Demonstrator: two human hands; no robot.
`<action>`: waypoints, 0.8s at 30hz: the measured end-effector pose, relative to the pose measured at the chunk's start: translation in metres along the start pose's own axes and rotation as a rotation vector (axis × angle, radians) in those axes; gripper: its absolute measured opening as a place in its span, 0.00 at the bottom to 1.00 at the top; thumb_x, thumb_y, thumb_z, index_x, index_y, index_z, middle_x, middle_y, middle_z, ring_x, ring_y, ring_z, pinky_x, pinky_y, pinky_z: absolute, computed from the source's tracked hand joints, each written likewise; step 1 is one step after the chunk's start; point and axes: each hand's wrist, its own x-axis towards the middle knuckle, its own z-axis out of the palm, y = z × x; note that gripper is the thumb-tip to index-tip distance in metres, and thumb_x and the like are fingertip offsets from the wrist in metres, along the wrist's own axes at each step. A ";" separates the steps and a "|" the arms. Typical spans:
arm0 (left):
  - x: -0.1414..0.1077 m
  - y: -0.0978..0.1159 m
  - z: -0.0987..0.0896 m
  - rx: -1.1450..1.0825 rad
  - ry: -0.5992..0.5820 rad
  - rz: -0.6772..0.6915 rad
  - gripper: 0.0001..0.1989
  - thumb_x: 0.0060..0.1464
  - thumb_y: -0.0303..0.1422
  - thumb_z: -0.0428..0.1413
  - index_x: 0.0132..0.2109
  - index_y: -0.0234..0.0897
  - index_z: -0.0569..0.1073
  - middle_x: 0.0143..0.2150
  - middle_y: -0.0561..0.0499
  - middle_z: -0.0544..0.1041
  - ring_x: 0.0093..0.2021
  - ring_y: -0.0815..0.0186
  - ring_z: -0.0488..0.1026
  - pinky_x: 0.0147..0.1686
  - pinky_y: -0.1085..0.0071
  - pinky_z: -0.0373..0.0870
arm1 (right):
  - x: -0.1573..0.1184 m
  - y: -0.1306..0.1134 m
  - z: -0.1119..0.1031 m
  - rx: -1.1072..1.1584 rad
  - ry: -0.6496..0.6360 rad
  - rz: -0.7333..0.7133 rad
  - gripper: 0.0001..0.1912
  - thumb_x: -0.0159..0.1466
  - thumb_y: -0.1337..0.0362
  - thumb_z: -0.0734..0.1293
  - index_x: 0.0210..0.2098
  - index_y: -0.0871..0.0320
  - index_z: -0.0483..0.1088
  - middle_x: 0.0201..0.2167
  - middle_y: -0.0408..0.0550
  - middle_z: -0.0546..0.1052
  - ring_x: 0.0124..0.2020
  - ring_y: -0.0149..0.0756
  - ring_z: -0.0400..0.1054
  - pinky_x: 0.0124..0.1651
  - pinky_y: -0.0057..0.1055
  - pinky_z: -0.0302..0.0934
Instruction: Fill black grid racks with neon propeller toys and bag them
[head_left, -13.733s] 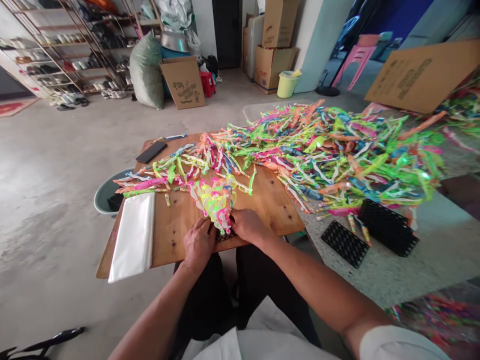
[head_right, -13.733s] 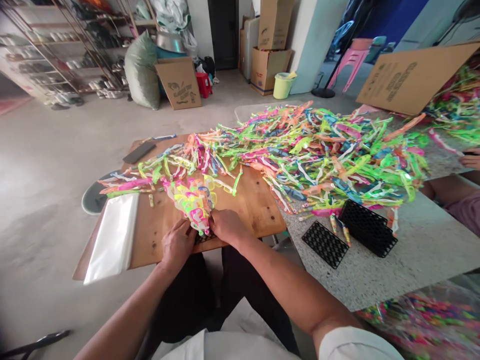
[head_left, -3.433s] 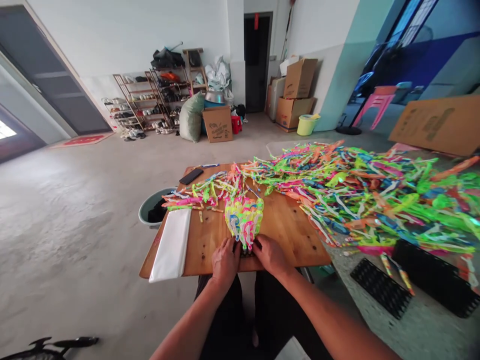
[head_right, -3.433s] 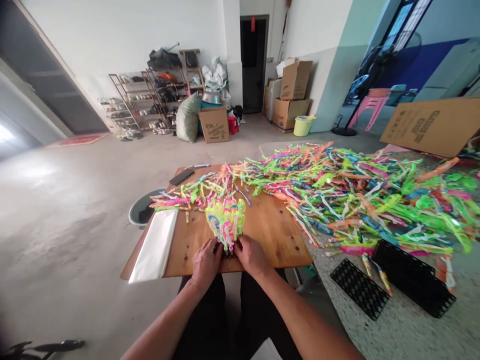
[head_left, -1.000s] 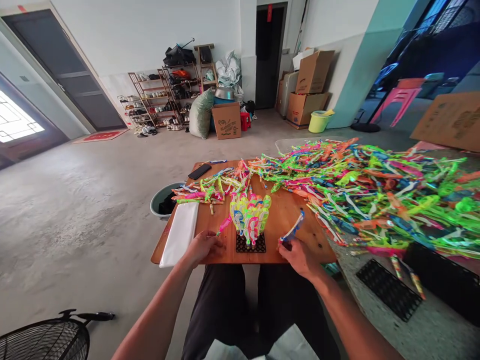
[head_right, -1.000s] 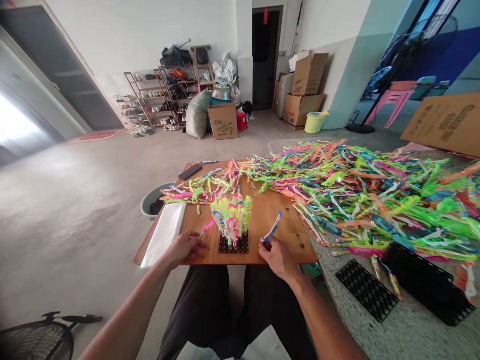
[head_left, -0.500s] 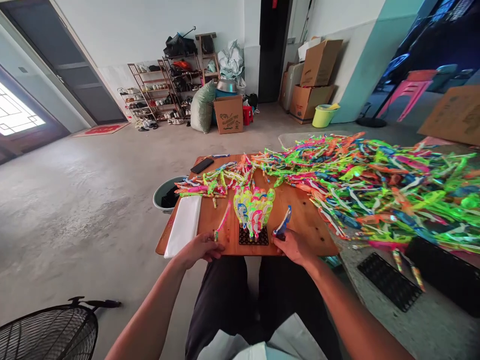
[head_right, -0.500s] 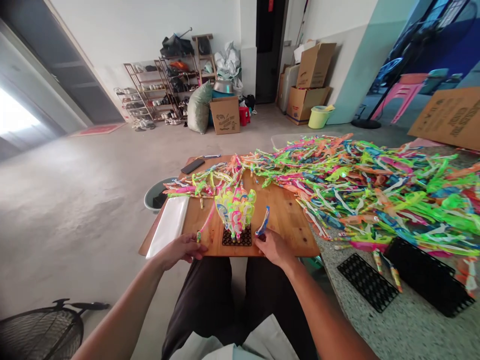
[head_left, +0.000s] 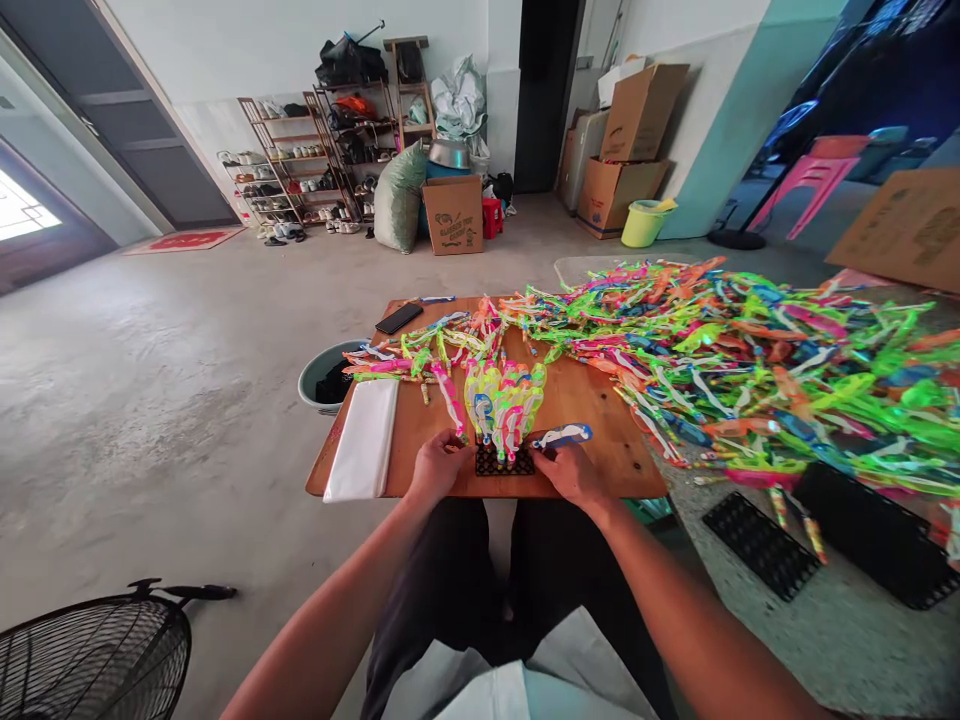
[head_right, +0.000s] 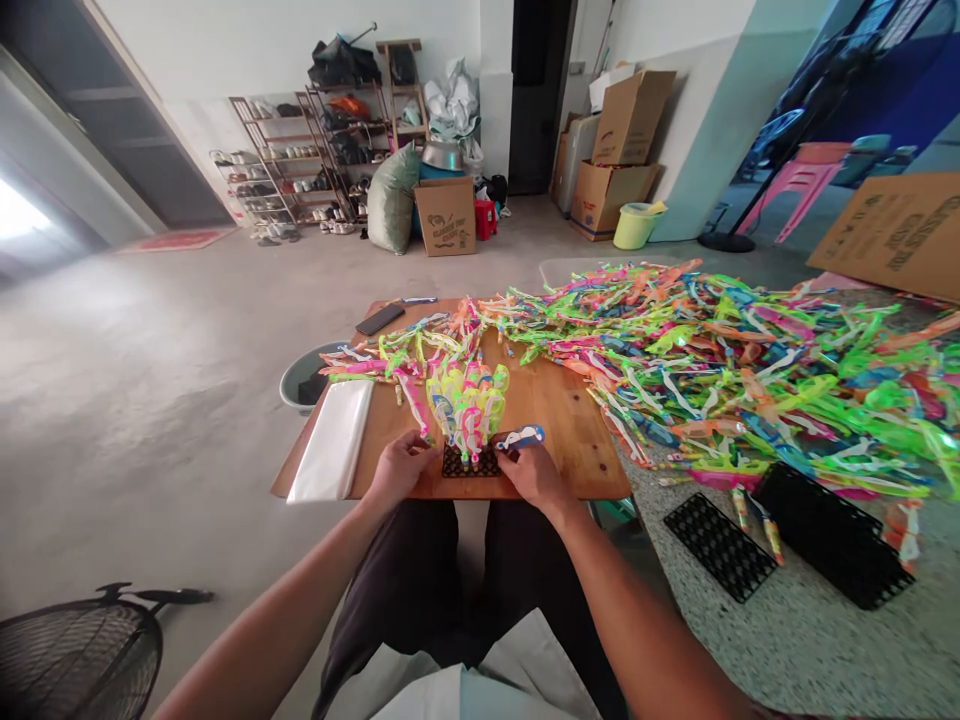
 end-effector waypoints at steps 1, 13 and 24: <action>0.000 -0.001 0.006 0.037 0.013 0.006 0.10 0.51 0.39 0.64 0.32 0.39 0.74 0.25 0.57 0.74 0.26 0.69 0.69 0.28 0.74 0.58 | 0.000 0.000 0.001 -0.014 -0.010 -0.026 0.11 0.66 0.63 0.64 0.42 0.55 0.79 0.40 0.49 0.83 0.42 0.39 0.77 0.50 0.33 0.67; -0.003 -0.001 0.022 0.360 0.057 0.152 0.11 0.58 0.44 0.63 0.42 0.43 0.80 0.35 0.52 0.82 0.35 0.65 0.77 0.34 0.73 0.62 | 0.005 -0.003 0.005 -0.117 -0.030 -0.018 0.13 0.69 0.58 0.64 0.44 0.57 0.78 0.40 0.53 0.83 0.45 0.43 0.77 0.50 0.33 0.66; 0.008 -0.006 0.012 0.192 -0.074 0.111 0.10 0.61 0.41 0.59 0.43 0.42 0.81 0.36 0.51 0.84 0.36 0.63 0.79 0.35 0.73 0.66 | 0.005 0.003 0.008 -0.192 -0.023 0.037 0.11 0.68 0.63 0.62 0.42 0.58 0.76 0.40 0.53 0.82 0.44 0.43 0.76 0.47 0.33 0.65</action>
